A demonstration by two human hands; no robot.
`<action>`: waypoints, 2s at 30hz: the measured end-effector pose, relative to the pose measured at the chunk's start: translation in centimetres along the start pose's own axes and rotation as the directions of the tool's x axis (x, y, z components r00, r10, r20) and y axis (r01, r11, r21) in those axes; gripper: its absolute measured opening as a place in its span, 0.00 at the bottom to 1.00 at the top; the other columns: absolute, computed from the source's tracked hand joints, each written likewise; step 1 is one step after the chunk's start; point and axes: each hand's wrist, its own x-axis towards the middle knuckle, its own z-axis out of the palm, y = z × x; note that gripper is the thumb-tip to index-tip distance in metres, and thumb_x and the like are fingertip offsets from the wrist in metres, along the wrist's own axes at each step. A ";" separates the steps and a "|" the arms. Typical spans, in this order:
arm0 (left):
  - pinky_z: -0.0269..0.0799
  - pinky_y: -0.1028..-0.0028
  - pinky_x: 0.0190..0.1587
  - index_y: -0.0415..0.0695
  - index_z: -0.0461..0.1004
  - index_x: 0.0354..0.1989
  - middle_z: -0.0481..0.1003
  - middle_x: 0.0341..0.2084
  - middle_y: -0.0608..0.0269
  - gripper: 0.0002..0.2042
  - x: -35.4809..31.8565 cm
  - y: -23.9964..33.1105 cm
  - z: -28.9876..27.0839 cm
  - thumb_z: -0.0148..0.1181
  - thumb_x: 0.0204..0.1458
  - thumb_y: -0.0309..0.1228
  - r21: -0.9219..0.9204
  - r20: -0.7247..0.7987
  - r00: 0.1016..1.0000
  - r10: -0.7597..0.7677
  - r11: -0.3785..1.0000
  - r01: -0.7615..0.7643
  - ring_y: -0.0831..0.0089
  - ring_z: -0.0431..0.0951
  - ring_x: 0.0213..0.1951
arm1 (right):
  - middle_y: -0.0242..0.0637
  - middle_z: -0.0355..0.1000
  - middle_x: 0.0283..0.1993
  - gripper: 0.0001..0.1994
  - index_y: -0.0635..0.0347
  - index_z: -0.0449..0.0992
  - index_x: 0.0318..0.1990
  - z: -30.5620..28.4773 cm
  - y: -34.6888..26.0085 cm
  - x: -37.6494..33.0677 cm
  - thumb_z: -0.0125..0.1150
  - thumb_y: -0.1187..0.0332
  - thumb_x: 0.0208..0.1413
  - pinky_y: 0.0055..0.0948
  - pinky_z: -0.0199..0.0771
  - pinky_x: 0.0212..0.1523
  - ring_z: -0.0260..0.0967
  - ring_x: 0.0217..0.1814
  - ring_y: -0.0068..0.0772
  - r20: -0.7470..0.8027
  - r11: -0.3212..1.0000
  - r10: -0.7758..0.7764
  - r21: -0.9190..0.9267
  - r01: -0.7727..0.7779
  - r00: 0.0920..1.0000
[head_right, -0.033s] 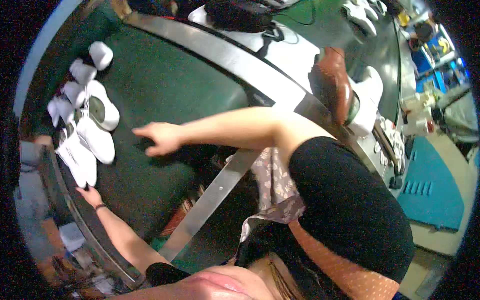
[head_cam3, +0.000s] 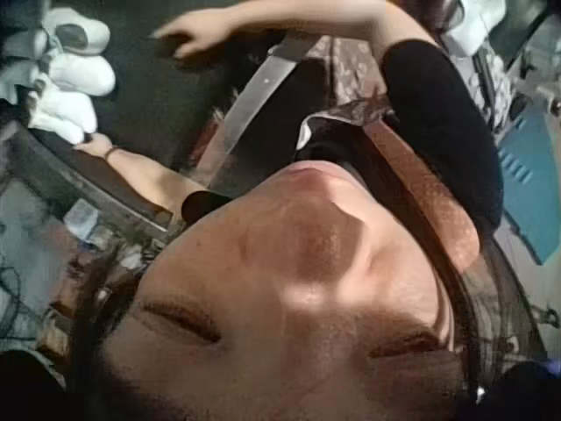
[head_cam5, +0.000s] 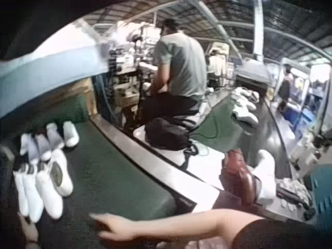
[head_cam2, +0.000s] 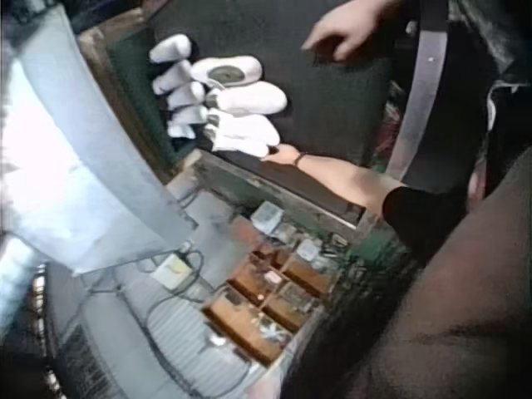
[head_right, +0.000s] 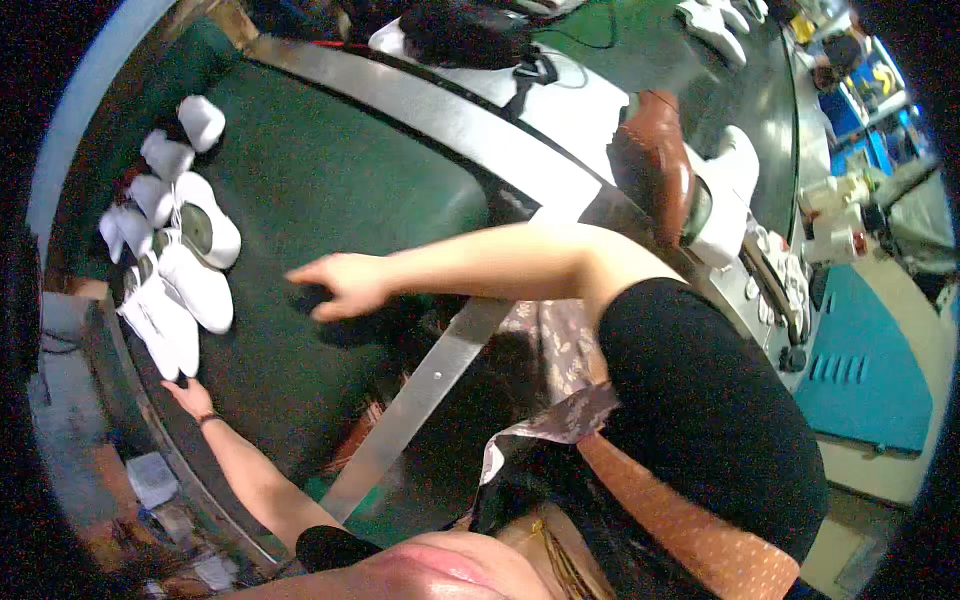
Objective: Inspecting and finishing shoes on a conveyor belt, including hammering and cleaning.
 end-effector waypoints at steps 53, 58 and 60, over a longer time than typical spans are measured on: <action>0.67 0.62 0.55 0.35 0.69 0.51 0.74 0.47 0.54 0.18 -37.2 55.2 -19.5 0.55 0.52 0.29 -0.620 0.699 0.590 0.403 -0.070 0.782 0.59 0.74 0.49 | 0.44 0.69 0.49 0.10 0.65 0.73 0.31 -21.3 -17.7 -59.8 0.59 0.67 0.43 0.37 0.69 0.45 0.69 0.46 0.48 -0.711 0.261 0.653 -0.110 -0.959 0.260; 0.67 0.61 0.52 0.40 0.71 0.49 0.74 0.46 0.55 0.21 -33.3 50.7 -19.7 0.53 0.54 0.43 -0.769 0.603 0.761 0.240 -0.081 0.635 0.60 0.73 0.48 | 0.49 0.67 0.39 0.14 0.69 0.68 0.38 -19.8 -15.5 -58.7 0.50 0.63 0.58 0.35 0.66 0.42 0.67 0.37 0.47 -0.644 0.292 0.736 0.021 -0.956 0.210; 0.67 0.61 0.51 0.40 0.73 0.46 0.75 0.44 0.55 0.21 -32.1 49.6 -19.9 0.51 0.55 0.45 -0.794 0.580 0.789 0.204 -0.078 0.603 0.61 0.75 0.45 | 0.44 0.69 0.35 0.14 0.67 0.70 0.45 -19.0 -14.9 -59.9 0.48 0.63 0.61 0.31 0.66 0.41 0.67 0.36 0.37 -0.755 0.424 0.626 0.120 -0.898 0.195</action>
